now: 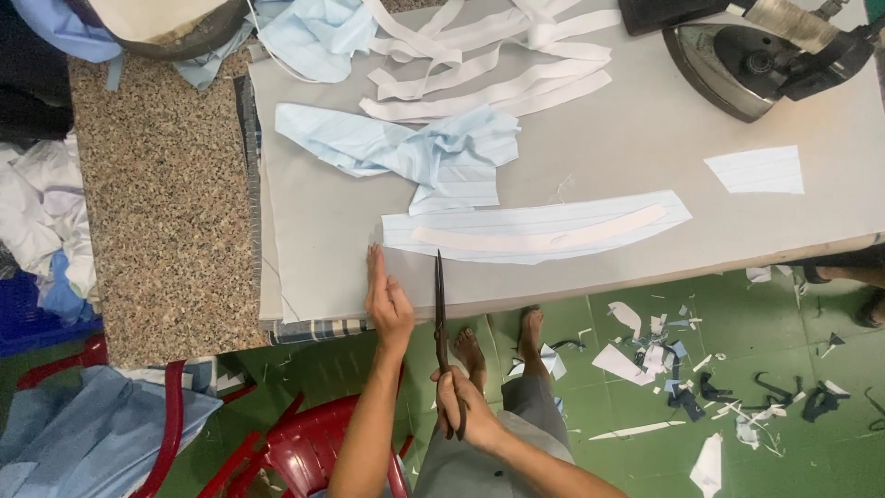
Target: The person cuts a long strip of light blue fabric using scissors on a work table. They then use an iron to press the fabric strip flat, occasionally using a black rectangular object to hold the fabric in place. The person repeats the ironing process on different sections of the fabric.
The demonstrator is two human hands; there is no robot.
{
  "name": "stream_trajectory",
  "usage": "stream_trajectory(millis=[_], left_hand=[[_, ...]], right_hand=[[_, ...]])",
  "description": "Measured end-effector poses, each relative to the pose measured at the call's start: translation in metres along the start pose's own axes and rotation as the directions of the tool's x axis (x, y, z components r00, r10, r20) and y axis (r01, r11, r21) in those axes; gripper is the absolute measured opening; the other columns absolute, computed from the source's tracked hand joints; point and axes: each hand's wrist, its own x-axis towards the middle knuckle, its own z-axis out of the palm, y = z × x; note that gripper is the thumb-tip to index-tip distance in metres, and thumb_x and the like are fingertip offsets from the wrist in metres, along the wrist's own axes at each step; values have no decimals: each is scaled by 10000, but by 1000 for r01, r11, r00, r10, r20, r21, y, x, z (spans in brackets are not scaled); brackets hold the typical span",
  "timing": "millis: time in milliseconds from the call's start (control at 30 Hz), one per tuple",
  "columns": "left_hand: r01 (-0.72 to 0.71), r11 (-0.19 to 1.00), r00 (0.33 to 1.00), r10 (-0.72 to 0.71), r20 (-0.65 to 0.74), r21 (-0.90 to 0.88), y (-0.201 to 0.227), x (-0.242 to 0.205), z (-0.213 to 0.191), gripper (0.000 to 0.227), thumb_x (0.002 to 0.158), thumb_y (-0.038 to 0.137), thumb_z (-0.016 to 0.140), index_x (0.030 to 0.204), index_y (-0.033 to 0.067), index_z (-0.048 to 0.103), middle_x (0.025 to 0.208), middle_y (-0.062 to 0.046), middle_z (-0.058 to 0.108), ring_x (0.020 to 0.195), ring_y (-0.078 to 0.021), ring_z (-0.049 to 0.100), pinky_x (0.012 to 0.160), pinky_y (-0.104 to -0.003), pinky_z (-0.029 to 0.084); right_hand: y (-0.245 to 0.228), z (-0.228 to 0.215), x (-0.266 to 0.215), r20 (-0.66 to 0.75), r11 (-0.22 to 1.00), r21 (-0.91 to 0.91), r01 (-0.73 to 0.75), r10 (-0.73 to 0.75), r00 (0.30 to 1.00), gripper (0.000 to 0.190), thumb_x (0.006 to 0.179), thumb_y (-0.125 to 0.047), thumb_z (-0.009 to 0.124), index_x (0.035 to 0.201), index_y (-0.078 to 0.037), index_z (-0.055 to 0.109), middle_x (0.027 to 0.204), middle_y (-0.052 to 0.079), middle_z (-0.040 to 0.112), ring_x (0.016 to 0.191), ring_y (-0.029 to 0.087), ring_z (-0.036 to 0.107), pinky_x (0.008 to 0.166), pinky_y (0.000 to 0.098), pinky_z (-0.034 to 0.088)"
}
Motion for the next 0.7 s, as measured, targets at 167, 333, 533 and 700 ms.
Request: stream_trajectory(millis=[167, 333, 533, 700], left_hand=[[-2, 1000, 1000, 2, 1, 22, 4, 2, 0, 467, 1035, -4, 347, 1484, -88, 444, 1538, -254, 480, 1478, -398, 442, 1256, -450, 378], [5, 998, 1000, -6, 10, 69, 2, 0, 1, 470, 1029, -14, 368, 1488, -71, 454, 1538, -233, 492, 1480, -383, 444, 1251, -430, 382], [-47, 997, 999, 47, 13, 61, 2, 2, 2, 452, 1045, 7, 358, 1474, -102, 447, 1527, -268, 484, 1470, -414, 444, 1262, -470, 374], [-76, 992, 997, 78, -11, 101, -2, 1, 5, 453, 1044, 16, 357, 1467, -100, 469, 1517, -253, 504, 1452, -412, 472, 1241, -468, 395]], right_hand=[[-4, 6, -2, -32, 997, -66, -28, 26, 999, 643, 952, -640, 318, 1213, -82, 504, 492, 30, 562, 435, 156, 557, 503, 288, 493], [0, 5, -1, -13, 999, -51, -18, 18, 1000, 647, 963, -632, 330, 1220, -61, 494, 503, 49, 562, 447, 168, 572, 500, 299, 508], [3, -3, -3, 9, 998, -55, 39, -38, 999, 654, 964, -647, 336, 1193, -56, 497, 504, 5, 491, 427, 153, 532, 473, 304, 503], [14, -11, -24, 27, 998, 35, -54, 53, 998, 567, 1017, -541, 344, 1297, -69, 488, 568, 15, 488, 458, 148, 536, 499, 280, 483]])
